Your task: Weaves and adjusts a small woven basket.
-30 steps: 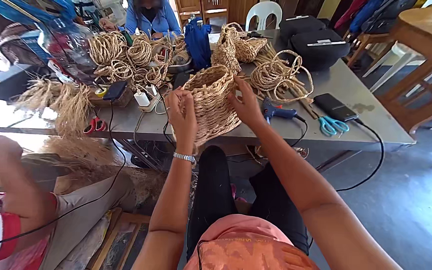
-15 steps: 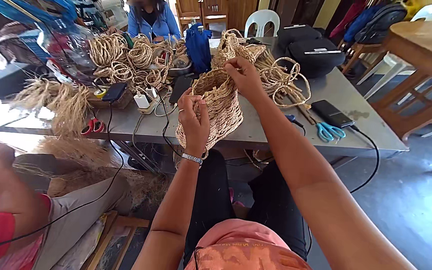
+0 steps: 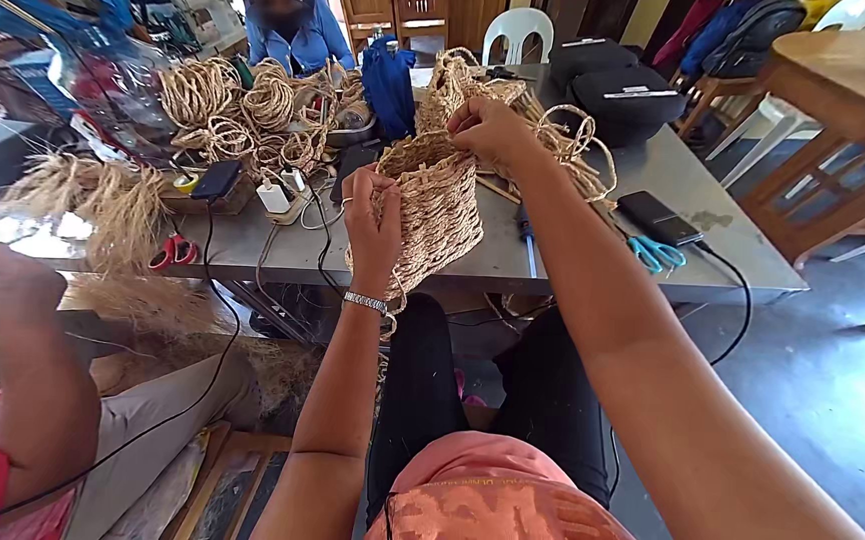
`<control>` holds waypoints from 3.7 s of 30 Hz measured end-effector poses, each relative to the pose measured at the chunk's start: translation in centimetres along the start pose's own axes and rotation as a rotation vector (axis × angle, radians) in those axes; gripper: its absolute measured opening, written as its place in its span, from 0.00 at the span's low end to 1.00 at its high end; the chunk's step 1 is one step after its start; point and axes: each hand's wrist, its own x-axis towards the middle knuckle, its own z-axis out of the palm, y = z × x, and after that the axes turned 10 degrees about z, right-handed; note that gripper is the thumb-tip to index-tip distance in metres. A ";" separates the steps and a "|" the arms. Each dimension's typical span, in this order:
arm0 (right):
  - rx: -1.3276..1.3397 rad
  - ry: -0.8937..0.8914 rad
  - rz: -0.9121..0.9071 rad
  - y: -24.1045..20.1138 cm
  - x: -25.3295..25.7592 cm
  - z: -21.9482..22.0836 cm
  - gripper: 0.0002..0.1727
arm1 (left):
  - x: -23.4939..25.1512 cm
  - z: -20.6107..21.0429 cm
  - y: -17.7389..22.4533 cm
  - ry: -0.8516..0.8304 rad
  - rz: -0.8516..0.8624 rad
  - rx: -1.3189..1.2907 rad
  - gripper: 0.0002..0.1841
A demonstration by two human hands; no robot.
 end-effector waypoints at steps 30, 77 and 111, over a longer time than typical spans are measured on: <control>-0.535 0.574 -0.702 6.4 -4.0 4.0 0.18 | 1.5 1.8 -1.2 -0.147 0.210 0.281 0.22; -0.152 0.534 -0.876 5.0 -8.5 8.5 0.16 | -2.3 -0.5 3.7 -0.134 -0.134 -0.195 0.31; -0.015 0.411 -0.880 7.3 -9.7 6.3 0.22 | -1.6 -3.0 6.8 -0.321 -0.068 0.072 0.20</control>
